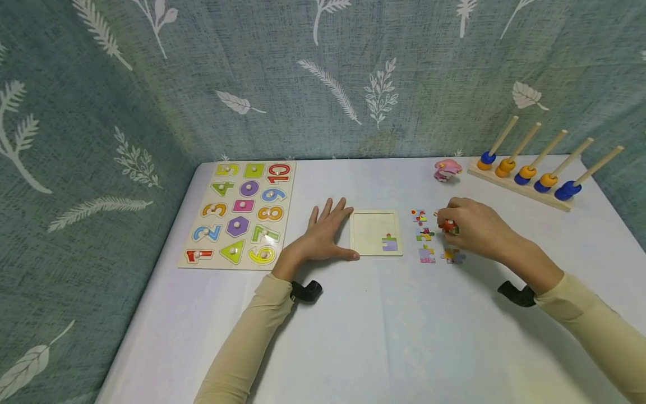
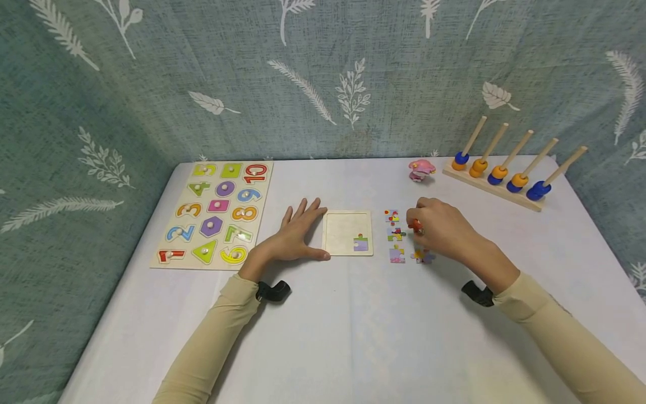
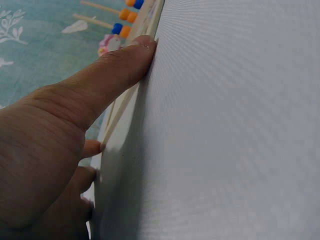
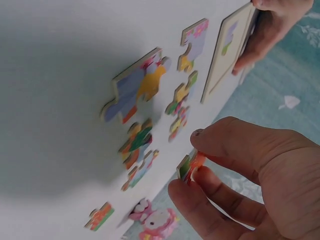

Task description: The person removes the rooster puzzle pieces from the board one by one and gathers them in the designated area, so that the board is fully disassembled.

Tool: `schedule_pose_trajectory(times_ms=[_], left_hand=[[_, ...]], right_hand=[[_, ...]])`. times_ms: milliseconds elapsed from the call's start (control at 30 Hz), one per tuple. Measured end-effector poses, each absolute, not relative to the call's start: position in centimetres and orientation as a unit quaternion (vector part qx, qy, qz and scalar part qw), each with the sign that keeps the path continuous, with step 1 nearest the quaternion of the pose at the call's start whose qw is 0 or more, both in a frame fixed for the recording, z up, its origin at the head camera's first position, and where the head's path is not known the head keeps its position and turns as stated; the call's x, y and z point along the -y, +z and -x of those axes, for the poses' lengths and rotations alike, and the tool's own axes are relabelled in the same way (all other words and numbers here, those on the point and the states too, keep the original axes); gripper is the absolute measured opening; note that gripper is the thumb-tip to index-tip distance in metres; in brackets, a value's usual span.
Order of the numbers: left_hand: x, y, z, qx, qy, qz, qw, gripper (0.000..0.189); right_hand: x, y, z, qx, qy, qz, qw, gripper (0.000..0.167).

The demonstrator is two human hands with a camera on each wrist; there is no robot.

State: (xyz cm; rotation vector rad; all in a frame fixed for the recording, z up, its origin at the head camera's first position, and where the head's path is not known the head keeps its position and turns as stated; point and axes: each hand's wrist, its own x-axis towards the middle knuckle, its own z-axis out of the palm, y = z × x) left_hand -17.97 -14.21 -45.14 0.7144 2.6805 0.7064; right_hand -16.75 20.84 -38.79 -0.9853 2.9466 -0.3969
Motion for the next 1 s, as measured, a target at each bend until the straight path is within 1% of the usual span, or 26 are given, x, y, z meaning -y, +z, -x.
schedule_pose_trajectory(times_ms=[367,733,1000], left_hand=[[14.4,-45.0,18.0,-0.927,0.249,-0.244,0.14,0.113],[14.2,-45.3,18.0,-0.927,0.246,-0.244,0.143,0.113],[14.2,-45.1,18.1,-0.926,0.249,-0.243,0.144,0.114]], right_hand=[[-22.4,-38.8,16.7,-0.946,-0.125,0.3,0.01,0.019],[-24.0,-39.4,16.4,-0.949,-0.128,0.287,-0.008,0.018],[-24.7,-40.0,16.3,-0.952,-0.134,0.275,-0.001,0.016]])
